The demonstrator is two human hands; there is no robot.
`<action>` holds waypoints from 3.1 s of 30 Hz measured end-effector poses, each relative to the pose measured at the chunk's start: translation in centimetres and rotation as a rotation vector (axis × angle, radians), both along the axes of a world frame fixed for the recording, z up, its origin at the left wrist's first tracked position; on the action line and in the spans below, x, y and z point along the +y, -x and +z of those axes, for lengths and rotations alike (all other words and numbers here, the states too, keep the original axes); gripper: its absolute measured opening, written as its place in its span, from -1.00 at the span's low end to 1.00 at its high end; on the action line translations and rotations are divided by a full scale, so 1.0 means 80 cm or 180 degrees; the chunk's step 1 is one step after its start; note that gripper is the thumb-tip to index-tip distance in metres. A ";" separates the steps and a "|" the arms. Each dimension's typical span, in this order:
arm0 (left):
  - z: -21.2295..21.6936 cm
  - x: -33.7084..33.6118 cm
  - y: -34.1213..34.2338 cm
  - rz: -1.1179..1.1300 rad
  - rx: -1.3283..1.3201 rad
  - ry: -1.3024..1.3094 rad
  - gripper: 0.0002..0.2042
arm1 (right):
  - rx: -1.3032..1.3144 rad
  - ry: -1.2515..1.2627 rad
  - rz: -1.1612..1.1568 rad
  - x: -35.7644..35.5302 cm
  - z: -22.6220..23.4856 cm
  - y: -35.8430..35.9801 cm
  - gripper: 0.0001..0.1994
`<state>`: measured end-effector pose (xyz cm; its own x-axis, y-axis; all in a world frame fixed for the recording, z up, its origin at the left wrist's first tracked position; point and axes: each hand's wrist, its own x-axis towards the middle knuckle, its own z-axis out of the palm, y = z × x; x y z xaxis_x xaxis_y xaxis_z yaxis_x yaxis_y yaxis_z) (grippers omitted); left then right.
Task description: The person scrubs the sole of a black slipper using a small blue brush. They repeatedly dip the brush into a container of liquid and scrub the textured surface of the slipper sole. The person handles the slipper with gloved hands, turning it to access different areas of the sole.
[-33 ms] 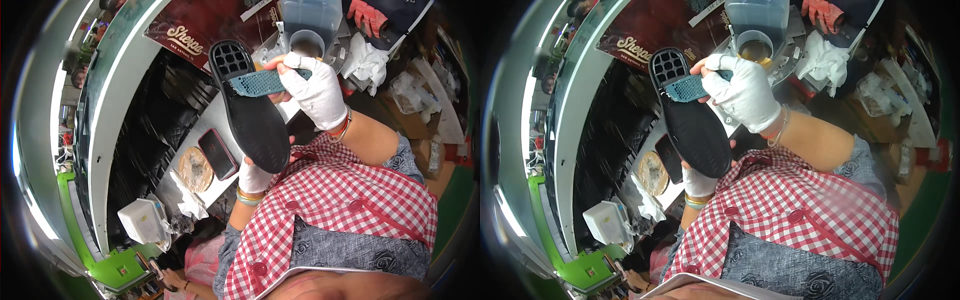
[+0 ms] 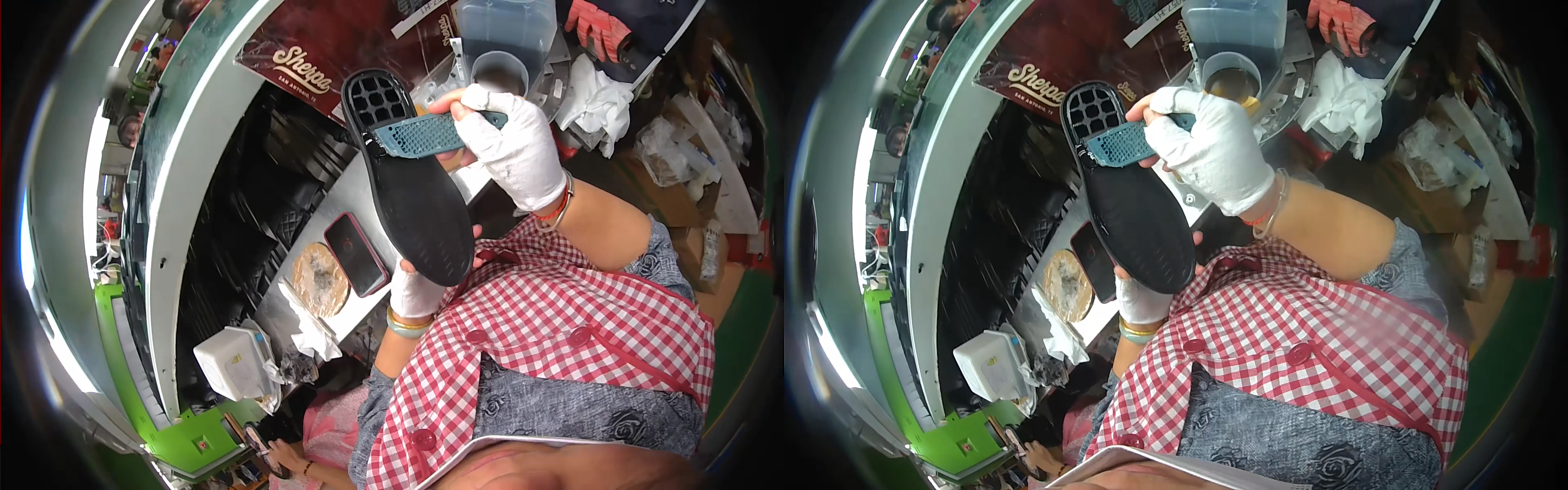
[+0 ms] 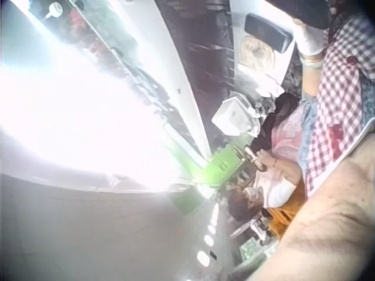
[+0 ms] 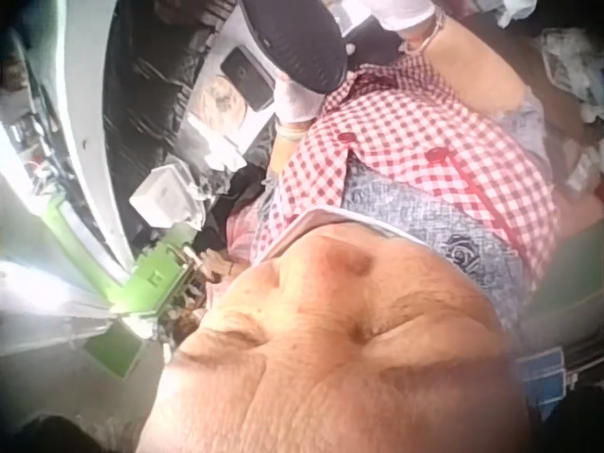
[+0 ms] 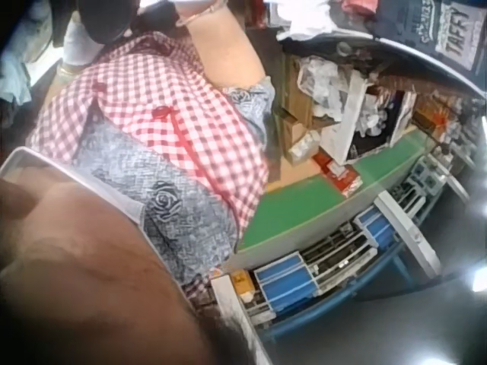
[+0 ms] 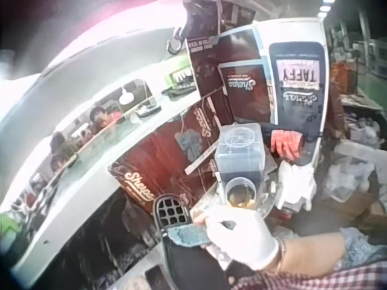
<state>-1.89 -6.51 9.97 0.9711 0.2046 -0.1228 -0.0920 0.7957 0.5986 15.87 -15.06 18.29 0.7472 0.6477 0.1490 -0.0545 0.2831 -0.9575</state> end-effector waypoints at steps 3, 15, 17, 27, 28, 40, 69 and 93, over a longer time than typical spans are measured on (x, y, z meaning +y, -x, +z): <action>-0.005 0.001 -0.001 -0.0095 -0.0072 -0.0033 -0.01 | -0.0346 -0.0033 -0.0079 -0.001 0.009 -0.009 -0.82; -0.012 -0.002 0.003 0.0192 -0.0053 0.0023 -0.09 | 0.0066 0.0490 0.0408 -0.008 -0.007 0.011 -0.80; -0.012 0.001 0.000 0.0184 -0.0094 0.0170 -0.09 | 0.0119 0.0549 0.0487 -0.011 -0.013 0.021 -0.80; -0.023 0.003 -0.001 0.0458 -0.0073 0.0552 -0.23 | 0.0363 0.0784 0.0822 -0.023 -0.026 0.046 -0.80; -0.025 0.004 -0.001 0.0538 -0.0023 0.0589 -0.24 | 0.0367 0.0785 0.0855 -0.025 -0.028 0.048 -0.79; -0.051 0.019 0.014 0.0810 0.0904 0.0717 -0.05 | -0.0996 0.0914 0.1250 -0.027 -0.039 0.056 -0.82; -0.043 0.179 0.083 0.0064 0.1682 0.0616 -0.51 | -0.0370 0.1759 0.3095 0.116 -0.057 0.044 -0.70; -0.028 0.230 0.043 -0.0577 0.1631 -0.0054 -0.45 | -0.0912 0.2168 0.2880 0.102 -0.042 -0.044 -0.70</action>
<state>-5.31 11.85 7.74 0.8076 0.0456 -0.5879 0.3528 0.7615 0.5437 19.42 -6.89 14.95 -0.0326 0.9377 -0.3460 0.2694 -0.3252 -0.9065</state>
